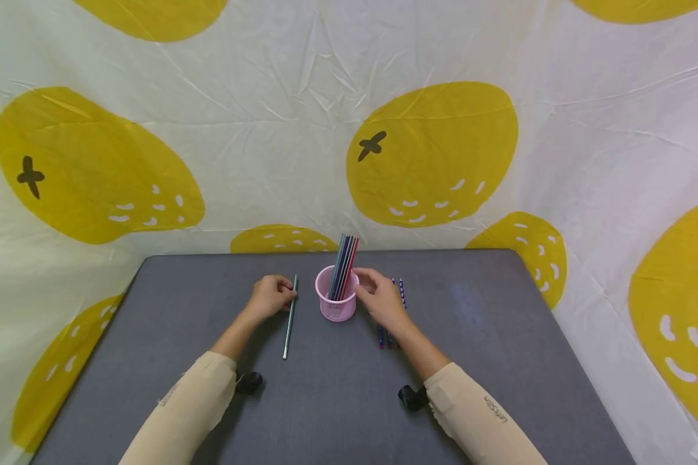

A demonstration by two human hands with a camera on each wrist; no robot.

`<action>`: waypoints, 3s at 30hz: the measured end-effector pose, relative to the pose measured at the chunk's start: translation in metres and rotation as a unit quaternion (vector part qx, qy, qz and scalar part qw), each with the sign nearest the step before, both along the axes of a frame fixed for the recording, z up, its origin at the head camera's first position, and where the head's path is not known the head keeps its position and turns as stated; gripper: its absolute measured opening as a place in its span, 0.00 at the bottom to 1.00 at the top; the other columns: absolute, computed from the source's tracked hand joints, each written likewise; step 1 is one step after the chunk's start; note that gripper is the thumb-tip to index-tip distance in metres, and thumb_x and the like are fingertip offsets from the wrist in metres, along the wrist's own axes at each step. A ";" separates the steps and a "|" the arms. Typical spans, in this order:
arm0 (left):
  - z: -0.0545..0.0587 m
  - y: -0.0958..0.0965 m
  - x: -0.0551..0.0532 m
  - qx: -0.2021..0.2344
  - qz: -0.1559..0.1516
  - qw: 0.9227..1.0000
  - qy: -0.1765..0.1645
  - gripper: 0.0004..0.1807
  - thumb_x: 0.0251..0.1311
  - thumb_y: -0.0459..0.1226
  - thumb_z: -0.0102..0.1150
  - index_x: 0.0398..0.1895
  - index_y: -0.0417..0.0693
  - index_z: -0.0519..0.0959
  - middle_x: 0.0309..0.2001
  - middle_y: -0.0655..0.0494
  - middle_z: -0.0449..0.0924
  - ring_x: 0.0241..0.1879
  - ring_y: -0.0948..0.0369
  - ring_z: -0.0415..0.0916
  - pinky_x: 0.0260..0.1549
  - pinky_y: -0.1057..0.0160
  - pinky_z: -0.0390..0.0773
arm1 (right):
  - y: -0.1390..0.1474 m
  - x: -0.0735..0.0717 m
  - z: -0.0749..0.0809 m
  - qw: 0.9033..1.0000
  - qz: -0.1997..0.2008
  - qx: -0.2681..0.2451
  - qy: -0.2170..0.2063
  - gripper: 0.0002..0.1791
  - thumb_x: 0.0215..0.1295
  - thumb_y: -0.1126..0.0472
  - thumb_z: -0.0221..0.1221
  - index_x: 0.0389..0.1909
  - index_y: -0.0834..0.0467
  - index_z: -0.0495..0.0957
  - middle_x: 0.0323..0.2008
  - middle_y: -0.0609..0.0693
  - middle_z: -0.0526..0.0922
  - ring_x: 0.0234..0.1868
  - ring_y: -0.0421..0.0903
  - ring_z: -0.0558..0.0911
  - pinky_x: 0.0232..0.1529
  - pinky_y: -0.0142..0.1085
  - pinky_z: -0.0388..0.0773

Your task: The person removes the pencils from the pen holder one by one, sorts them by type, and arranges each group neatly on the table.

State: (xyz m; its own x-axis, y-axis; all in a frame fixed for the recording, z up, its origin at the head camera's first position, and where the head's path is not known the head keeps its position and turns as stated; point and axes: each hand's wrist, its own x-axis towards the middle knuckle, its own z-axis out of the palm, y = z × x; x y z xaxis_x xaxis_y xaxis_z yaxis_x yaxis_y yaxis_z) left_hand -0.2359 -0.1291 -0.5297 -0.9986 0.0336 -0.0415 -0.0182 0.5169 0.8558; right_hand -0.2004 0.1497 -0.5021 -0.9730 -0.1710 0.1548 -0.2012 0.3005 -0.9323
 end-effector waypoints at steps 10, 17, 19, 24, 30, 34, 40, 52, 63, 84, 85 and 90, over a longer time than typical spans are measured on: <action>0.002 0.009 -0.002 -0.061 0.016 0.998 -0.004 0.07 0.54 0.28 0.73 0.33 0.33 0.83 0.24 0.49 0.84 0.13 0.66 0.77 0.16 0.66 0.83 | 0.001 -0.002 0.000 1.000 0.002 -0.005 -0.003 0.21 0.71 0.70 0.61 0.63 0.69 0.76 0.59 0.68 0.82 0.60 0.63 0.83 0.57 0.34 0.83; 0.001 0.010 0.000 -0.072 0.017 0.997 0.019 0.11 0.51 0.28 0.75 0.35 0.31 0.83 0.23 0.47 0.86 0.12 0.65 0.77 0.14 0.66 0.82 | 0.001 -0.003 0.002 1.000 0.006 -0.001 -0.002 0.21 0.72 0.70 0.61 0.63 0.69 0.77 0.59 0.68 0.82 0.60 0.63 0.83 0.58 0.39 0.84; 0.000 0.009 0.000 -0.070 0.018 0.997 0.020 0.11 0.51 0.27 0.75 0.35 0.31 0.82 0.24 0.46 0.86 0.13 0.65 0.77 0.14 0.66 0.82 | 0.001 -0.003 0.002 1.000 0.007 -0.001 -0.003 0.21 0.72 0.69 0.61 0.63 0.69 0.76 0.59 0.68 0.82 0.60 0.63 0.83 0.59 0.41 0.84; -0.002 0.008 0.000 -0.065 0.015 0.998 0.021 0.12 0.50 0.27 0.76 0.35 0.32 0.82 0.24 0.45 0.86 0.12 0.64 0.78 0.14 0.66 0.82 | 0.000 -0.002 0.002 1.000 0.008 -0.002 -0.003 0.21 0.72 0.69 0.61 0.64 0.69 0.76 0.59 0.68 0.82 0.60 0.63 0.83 0.58 0.42 0.84; -0.002 0.007 0.001 -0.067 0.011 0.998 0.015 0.13 0.50 0.28 0.76 0.36 0.32 0.82 0.24 0.46 0.86 0.12 0.65 0.78 0.15 0.66 0.83 | 0.000 -0.001 0.002 1.000 0.007 -0.005 0.003 0.21 0.71 0.70 0.61 0.63 0.70 0.76 0.59 0.69 0.82 0.59 0.63 0.83 0.58 0.40 0.84; -0.002 0.007 0.002 -0.067 0.006 0.998 0.014 0.13 0.51 0.28 0.76 0.37 0.31 0.82 0.24 0.46 0.86 0.12 0.65 0.77 0.16 0.65 0.83 | 0.000 -0.001 0.001 1.000 0.006 -0.007 0.007 0.21 0.71 0.70 0.62 0.63 0.70 0.77 0.59 0.68 0.82 0.60 0.63 0.83 0.58 0.41 0.84; -0.001 0.008 0.003 -0.067 0.009 0.998 0.012 0.12 0.52 0.27 0.75 0.37 0.32 0.82 0.23 0.47 0.85 0.13 0.65 0.77 0.17 0.65 0.83 | 0.001 -0.002 -0.001 1.000 0.006 -0.007 0.007 0.21 0.71 0.70 0.61 0.63 0.70 0.77 0.58 0.69 0.83 0.59 0.63 0.83 0.57 0.36 0.83; 0.000 0.011 0.002 -0.077 0.017 0.997 0.013 0.11 0.53 0.28 0.73 0.38 0.32 0.82 0.26 0.45 0.86 0.14 0.62 0.80 0.16 0.65 0.83 | 0.001 -0.001 0.001 1.000 0.002 -0.005 0.002 0.21 0.71 0.69 0.62 0.63 0.69 0.77 0.58 0.68 0.83 0.59 0.63 0.84 0.58 0.41 0.84; -0.001 0.011 0.000 -0.072 0.021 0.997 -0.003 0.13 0.56 0.31 0.73 0.40 0.33 0.81 0.27 0.45 0.85 0.15 0.60 0.82 0.15 0.65 0.83 | -0.006 0.012 0.033 1.000 0.010 -0.001 -0.014 0.21 0.71 0.73 0.60 0.62 0.77 0.73 0.59 0.74 0.80 0.60 0.69 0.81 0.57 0.43 0.84; 0.062 0.037 -0.011 -0.063 -0.029 0.986 0.150 0.15 0.62 0.35 0.69 0.50 0.40 0.82 0.35 0.49 0.84 0.36 0.55 0.81 0.40 0.56 0.84 | -0.001 -0.002 0.004 1.000 0.001 -0.001 -0.006 0.21 0.71 0.70 0.61 0.63 0.70 0.77 0.58 0.68 0.83 0.59 0.63 0.84 0.56 0.34 0.84; 0.067 0.041 -0.012 -0.059 -0.035 0.986 0.154 0.15 0.62 0.35 0.70 0.51 0.40 0.82 0.35 0.49 0.84 0.36 0.55 0.81 0.41 0.57 0.85 | -0.001 -0.002 0.003 1.000 0.000 0.000 -0.005 0.21 0.71 0.71 0.61 0.63 0.70 0.77 0.58 0.68 0.83 0.59 0.63 0.84 0.56 0.35 0.84; 0.087 0.057 -0.017 -0.020 -0.070 0.985 0.159 0.17 0.63 0.34 0.69 0.52 0.38 0.81 0.41 0.43 0.86 0.39 0.53 0.84 0.45 0.57 0.87 | -0.002 -0.001 0.004 1.000 -0.003 0.001 0.001 0.20 0.71 0.70 0.62 0.63 0.69 0.77 0.58 0.68 0.83 0.58 0.63 0.84 0.56 0.39 0.85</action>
State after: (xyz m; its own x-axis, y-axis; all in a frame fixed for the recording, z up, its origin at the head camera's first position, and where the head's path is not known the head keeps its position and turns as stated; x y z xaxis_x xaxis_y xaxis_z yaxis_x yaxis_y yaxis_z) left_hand -0.2527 -0.0718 -0.4430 -0.9469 0.1772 0.2684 0.3216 0.5286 0.7856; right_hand -0.2017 0.1482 -0.4985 -0.9736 -0.1661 0.1567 -0.2017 0.3036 -0.9312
